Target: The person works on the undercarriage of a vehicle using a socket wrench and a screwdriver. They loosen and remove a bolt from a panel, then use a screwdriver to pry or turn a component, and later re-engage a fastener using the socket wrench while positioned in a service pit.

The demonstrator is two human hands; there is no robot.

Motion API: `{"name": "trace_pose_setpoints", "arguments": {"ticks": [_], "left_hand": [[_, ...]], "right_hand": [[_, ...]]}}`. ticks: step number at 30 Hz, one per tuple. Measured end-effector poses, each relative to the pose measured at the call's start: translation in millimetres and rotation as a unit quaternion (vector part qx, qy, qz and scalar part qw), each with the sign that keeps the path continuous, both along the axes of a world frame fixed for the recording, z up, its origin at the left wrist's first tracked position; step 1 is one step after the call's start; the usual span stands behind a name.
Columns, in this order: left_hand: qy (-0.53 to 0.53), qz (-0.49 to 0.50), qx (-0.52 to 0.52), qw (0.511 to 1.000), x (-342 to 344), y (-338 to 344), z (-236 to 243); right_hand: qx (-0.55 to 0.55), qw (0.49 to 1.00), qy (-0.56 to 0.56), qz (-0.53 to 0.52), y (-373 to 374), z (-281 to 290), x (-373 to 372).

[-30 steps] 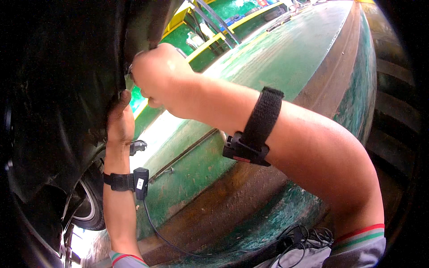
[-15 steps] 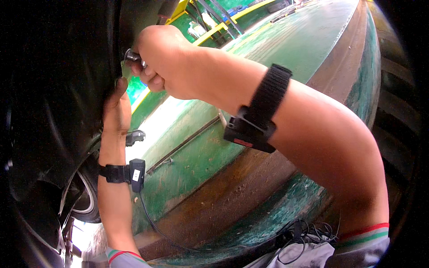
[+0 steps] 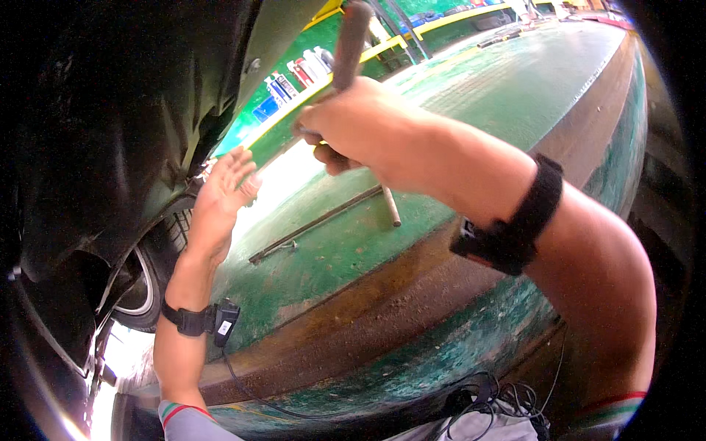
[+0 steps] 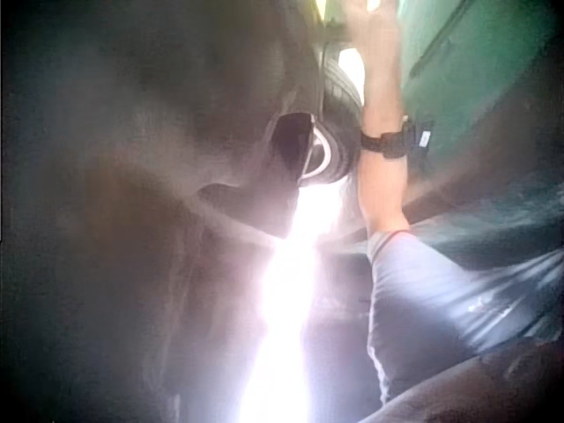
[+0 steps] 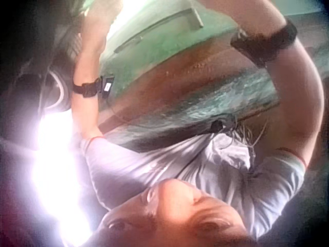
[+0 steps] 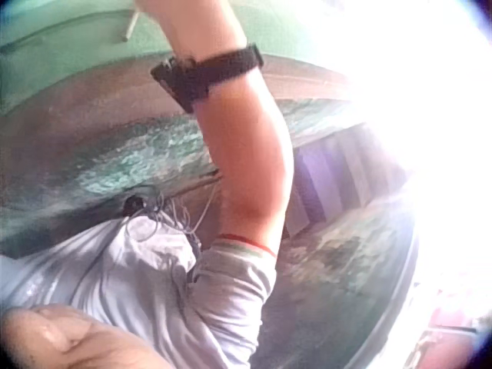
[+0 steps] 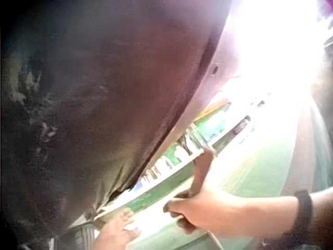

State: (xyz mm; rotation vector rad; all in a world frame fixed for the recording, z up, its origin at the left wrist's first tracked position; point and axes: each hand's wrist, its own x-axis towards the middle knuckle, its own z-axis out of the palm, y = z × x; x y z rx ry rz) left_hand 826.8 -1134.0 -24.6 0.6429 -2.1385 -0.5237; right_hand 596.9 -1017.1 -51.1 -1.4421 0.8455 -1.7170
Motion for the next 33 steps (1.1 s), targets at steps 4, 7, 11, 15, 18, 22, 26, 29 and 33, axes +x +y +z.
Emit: {"name": "trace_pose_setpoints", "arguments": {"ticks": [4, 7, 11, 15, 18, 22, 26, 29, 33], "left_hand": [[-0.079, 0.048, 0.015, 0.996, 19.0, -17.0, -7.4], [-0.266, 0.102, 0.008, 0.959, 37.6, -15.3, -8.8], [-0.355, 0.106, 0.042, 0.928, 73.4, -12.9, -20.1], [-0.241, 0.306, 0.091, 0.916, 98.1, -33.5, -11.1], [-0.073, 0.274, 0.019, 0.959, 126.4, -60.6, -7.0], [0.063, 0.205, 0.053, 0.975, 83.2, -52.5, -4.9], [0.125, 0.238, 0.079, 0.96, 67.1, -43.0, 0.0], [0.131, 0.275, 0.102, 0.947, 62.3, -64.0, 0.0], [0.149, 0.28, -0.003, 0.948, 54.9, -84.4, -7.4]], "right_hand": [[0.002, 0.998, -0.066, 0.007, 29.7, -14.8, -7.9], [-0.021, 0.999, -0.026, -0.038, 74.2, -32.8, -19.6], [-0.112, 0.936, -0.153, -0.297, 124.0, -115.8, -23.3], [-0.059, 0.919, -0.33, -0.207, 178.8, -202.0, -42.5], [-0.044, 0.9, -0.371, -0.226, 192.0, -260.4, -45.1], [0.029, 0.813, -0.254, -0.524, 223.8, -355.5, -46.9], [0.14, 0.818, -0.452, -0.326, 209.6, -350.9, -43.8], [0.167, 0.799, -0.456, -0.353, 214.7, -368.8, -50.9], [0.18, 0.868, -0.411, -0.212, 221.4, -370.7, -72.9]]}}
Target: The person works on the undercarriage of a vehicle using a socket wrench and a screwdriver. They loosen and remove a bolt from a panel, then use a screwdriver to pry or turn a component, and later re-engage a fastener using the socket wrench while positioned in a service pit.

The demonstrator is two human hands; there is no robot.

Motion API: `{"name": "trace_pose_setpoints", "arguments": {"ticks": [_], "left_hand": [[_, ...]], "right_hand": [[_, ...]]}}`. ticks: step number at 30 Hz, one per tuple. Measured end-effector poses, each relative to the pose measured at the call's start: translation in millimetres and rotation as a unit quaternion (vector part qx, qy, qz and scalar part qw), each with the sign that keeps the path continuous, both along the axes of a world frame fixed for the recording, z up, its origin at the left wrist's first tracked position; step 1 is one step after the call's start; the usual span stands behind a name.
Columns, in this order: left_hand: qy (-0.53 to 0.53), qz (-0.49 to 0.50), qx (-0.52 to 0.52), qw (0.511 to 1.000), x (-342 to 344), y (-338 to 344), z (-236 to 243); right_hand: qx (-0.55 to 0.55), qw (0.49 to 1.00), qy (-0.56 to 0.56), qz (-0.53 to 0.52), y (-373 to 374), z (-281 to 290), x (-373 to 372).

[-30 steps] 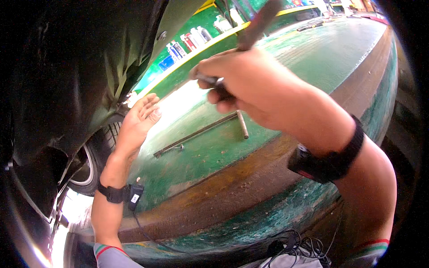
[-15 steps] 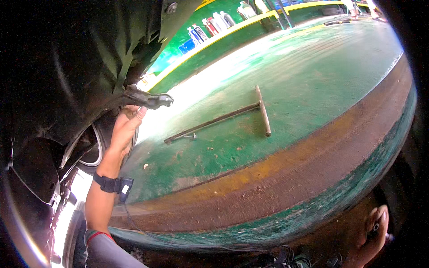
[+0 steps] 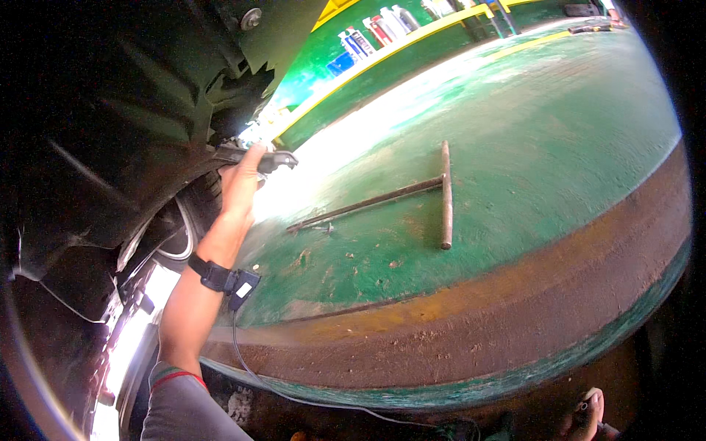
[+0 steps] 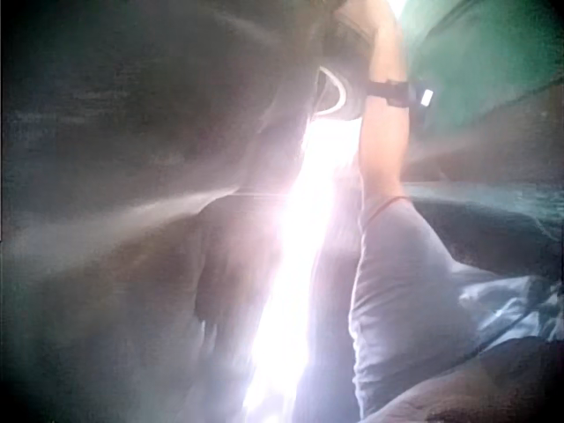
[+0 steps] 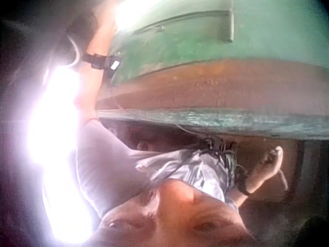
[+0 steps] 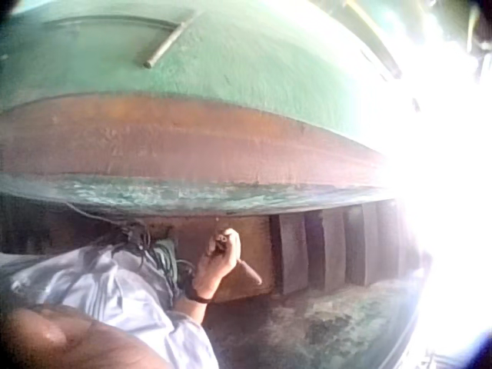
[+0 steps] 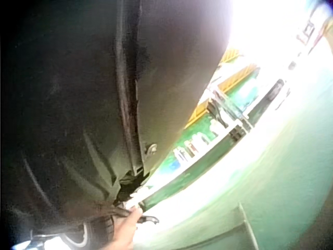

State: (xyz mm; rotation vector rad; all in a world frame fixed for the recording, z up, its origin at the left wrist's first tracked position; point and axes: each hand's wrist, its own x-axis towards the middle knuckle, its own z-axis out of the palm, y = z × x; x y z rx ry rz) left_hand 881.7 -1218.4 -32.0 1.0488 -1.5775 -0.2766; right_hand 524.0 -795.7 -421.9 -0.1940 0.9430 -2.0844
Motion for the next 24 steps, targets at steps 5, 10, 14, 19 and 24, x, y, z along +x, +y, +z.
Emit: {"name": "trace_pose_setpoints", "arguments": {"ticks": [5, 10, 14, 19, 24], "left_hand": [[-0.115, 0.064, 0.083, 0.988, 12.1, 29.1, -9.5], [-0.155, 0.038, 0.113, 0.981, 31.0, 38.8, -7.9], [-0.2, 0.021, 0.13, 0.971, 48.3, 36.1, -8.8], [-0.288, 0.064, 0.198, 0.935, 47.1, 47.5, 3.5], [-0.336, 0.079, 0.199, 0.917, 58.7, 50.2, 9.9]], "right_hand": [[0.111, 0.993, 0.003, -0.051, -35.0, 47.9, 5.8], [0.123, 0.992, 0.012, -0.039, -34.7, 52.3, -5.5], [0.125, 0.992, 0.01, -0.015, -34.4, 43.5, -10.8], [0.149, 0.987, 0.04, -0.034, -38.5, 40.4, -12.2], [0.14, 0.986, 0.015, -0.087, -28.8, 38.8, 10.6]]}}
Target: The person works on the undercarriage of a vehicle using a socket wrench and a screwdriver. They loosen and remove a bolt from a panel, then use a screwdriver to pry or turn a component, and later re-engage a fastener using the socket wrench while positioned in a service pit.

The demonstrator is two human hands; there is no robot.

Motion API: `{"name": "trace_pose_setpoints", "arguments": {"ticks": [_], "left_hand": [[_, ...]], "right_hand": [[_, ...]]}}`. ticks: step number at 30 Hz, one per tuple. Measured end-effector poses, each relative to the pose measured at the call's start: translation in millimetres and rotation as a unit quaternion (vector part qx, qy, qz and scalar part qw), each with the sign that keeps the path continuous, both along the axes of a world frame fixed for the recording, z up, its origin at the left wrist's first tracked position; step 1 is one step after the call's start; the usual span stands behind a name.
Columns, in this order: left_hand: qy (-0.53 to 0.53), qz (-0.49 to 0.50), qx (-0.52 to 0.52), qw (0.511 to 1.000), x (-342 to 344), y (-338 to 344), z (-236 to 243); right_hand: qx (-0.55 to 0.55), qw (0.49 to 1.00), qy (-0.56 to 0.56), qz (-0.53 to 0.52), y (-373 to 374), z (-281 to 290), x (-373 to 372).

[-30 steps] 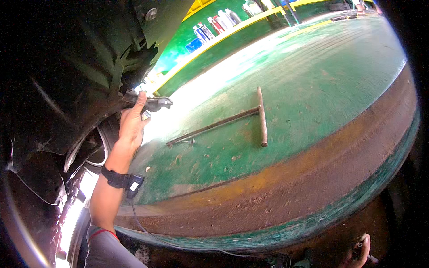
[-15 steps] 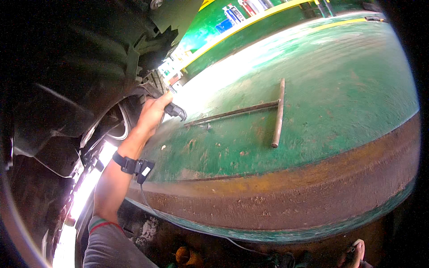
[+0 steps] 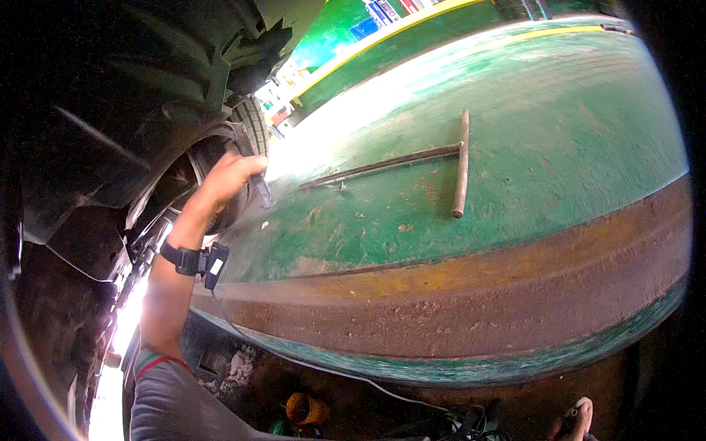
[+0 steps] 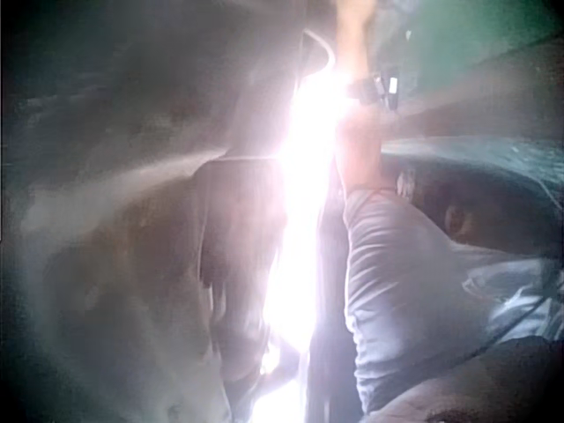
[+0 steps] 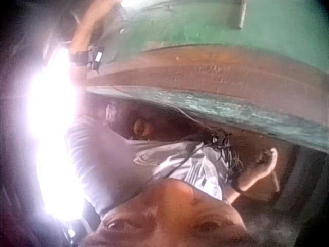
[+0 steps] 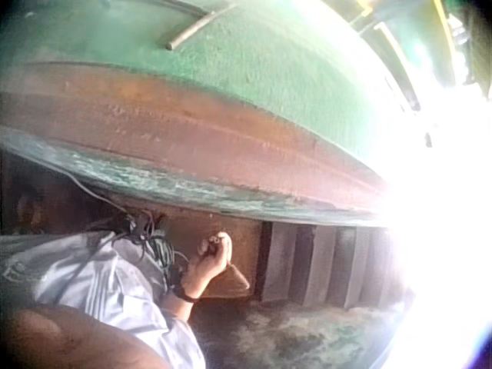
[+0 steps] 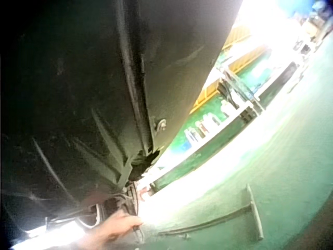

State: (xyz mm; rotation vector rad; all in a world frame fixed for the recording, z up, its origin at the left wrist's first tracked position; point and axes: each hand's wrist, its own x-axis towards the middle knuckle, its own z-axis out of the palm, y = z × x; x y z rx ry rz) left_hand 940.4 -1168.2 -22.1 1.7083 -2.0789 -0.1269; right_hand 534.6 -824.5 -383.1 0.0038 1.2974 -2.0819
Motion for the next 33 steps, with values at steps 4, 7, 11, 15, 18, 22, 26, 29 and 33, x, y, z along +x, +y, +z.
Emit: {"name": "trace_pose_setpoints", "arguments": {"ticks": [4, 7, 11, 15, 18, 22, 26, 29, 33], "left_hand": [[-0.024, -0.021, -0.099, 0.995, -3.1, -5.0, -8.6], [0.021, -0.061, -0.1, 0.993, 6.7, -8.6, -10.7], [0.06, -0.136, -0.041, 0.988, 16.6, -12.8, -10.9], [0.05, -0.133, 0.003, 0.99, 20.2, -0.6, 0.2], [0.056, -0.147, 0.018, 0.987, 24.8, -5.5, -3.0], [0.055, -0.187, 0.022, 0.981, 21.7, -3.7, -1.6], [0.101, -0.233, 0.021, 0.967, 27.8, -10.1, -1.2], [0.127, -0.251, 0.029, 0.959, 33.1, -11.5, -3.0], [0.14, -0.273, 0.031, 0.951, 34.8, -7.3, -8.4]], "right_hand": [[-0.015, 1.0, 0.005, -0.003, 13.3, -13.4, 10.9], [0.024, 0.999, 0.019, -0.029, 11.2, -23.9, 22.5], [0.016, 0.998, -0.055, -0.026, -4.0, -21.7, 43.9], [0.035, 0.997, -0.065, -0.027, -3.4, -15.6, 60.4], [0.006, 0.998, -0.064, -0.023, -0.6, -14.9, 68.7], [-0.008, 0.994, -0.097, -0.039, 6.2, -24.9, 73.9], [0.033, 0.994, -0.083, -0.069, -3.9, -12.0, 91.4], [0.013, 0.997, -0.058, -0.045, 1.3, -19.3, 94.2], [-0.013, 0.996, -0.056, -0.061, 7.2, -28.4, 97.1]]}}
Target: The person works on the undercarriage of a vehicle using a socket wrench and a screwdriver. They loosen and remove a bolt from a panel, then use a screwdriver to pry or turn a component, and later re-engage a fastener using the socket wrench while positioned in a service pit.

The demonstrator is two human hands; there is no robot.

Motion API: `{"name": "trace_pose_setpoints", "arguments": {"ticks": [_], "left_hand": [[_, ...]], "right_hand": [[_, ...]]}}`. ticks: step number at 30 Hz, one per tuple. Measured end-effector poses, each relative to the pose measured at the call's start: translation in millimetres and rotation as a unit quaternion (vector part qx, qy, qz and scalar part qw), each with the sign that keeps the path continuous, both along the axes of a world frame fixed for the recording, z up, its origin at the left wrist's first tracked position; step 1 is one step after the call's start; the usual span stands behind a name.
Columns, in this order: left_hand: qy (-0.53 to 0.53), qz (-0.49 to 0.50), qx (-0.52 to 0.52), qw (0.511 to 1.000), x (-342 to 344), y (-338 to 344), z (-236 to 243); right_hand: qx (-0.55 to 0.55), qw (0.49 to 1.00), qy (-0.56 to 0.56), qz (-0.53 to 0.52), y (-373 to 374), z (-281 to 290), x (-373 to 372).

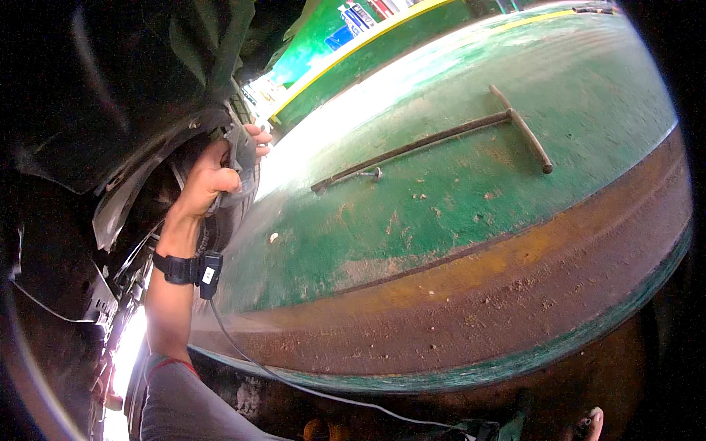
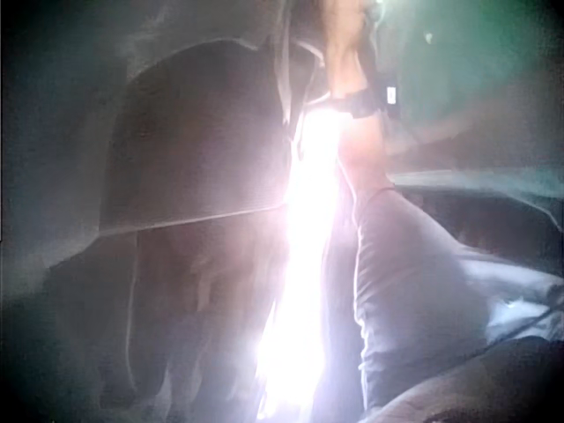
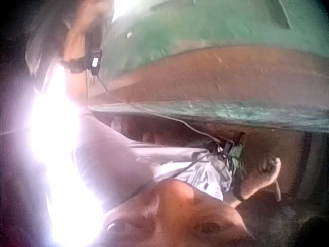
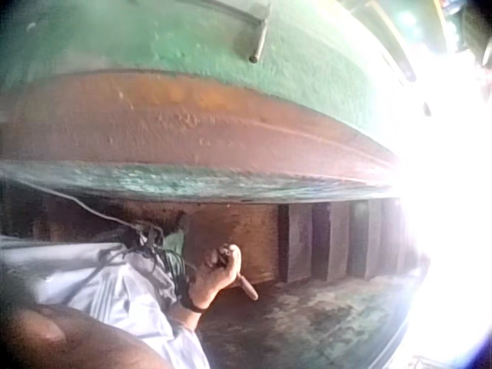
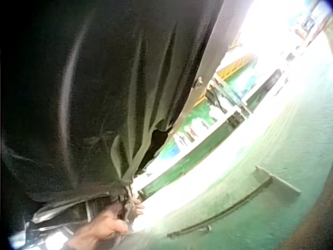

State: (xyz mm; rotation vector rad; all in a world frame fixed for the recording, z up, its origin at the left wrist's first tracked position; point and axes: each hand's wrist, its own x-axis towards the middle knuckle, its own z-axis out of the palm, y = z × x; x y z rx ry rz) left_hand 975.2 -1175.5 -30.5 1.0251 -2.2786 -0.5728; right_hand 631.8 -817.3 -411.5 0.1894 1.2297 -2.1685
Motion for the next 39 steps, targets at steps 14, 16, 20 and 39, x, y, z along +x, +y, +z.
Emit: {"name": "trace_pose_setpoints", "arguments": {"ticks": [14, 16, 20, 39], "left_hand": [[0.066, -0.061, -0.075, 0.993, -1.6, -12.4, -14.9], [0.03, -0.043, -0.159, 0.986, 2.2, -22.7, -12.6], [0.059, -0.027, -0.111, 0.992, -15.5, -26.0, -23.6], [-0.207, -0.085, -0.151, 0.963, -95.1, -8.1, -52.0]], "right_hand": [[0.112, 0.965, 0.219, -0.092, -17.5, 15.1, 22.8], [0.04, 0.987, 0.156, 0.004, -3.1, 25.0, 17.4], [-0.083, 0.986, 0.132, 0.056, 9.4, 22.1, 15.6], [0.09, 0.962, 0.259, 0.011, 22.7, -82.8, 35.0]]}}
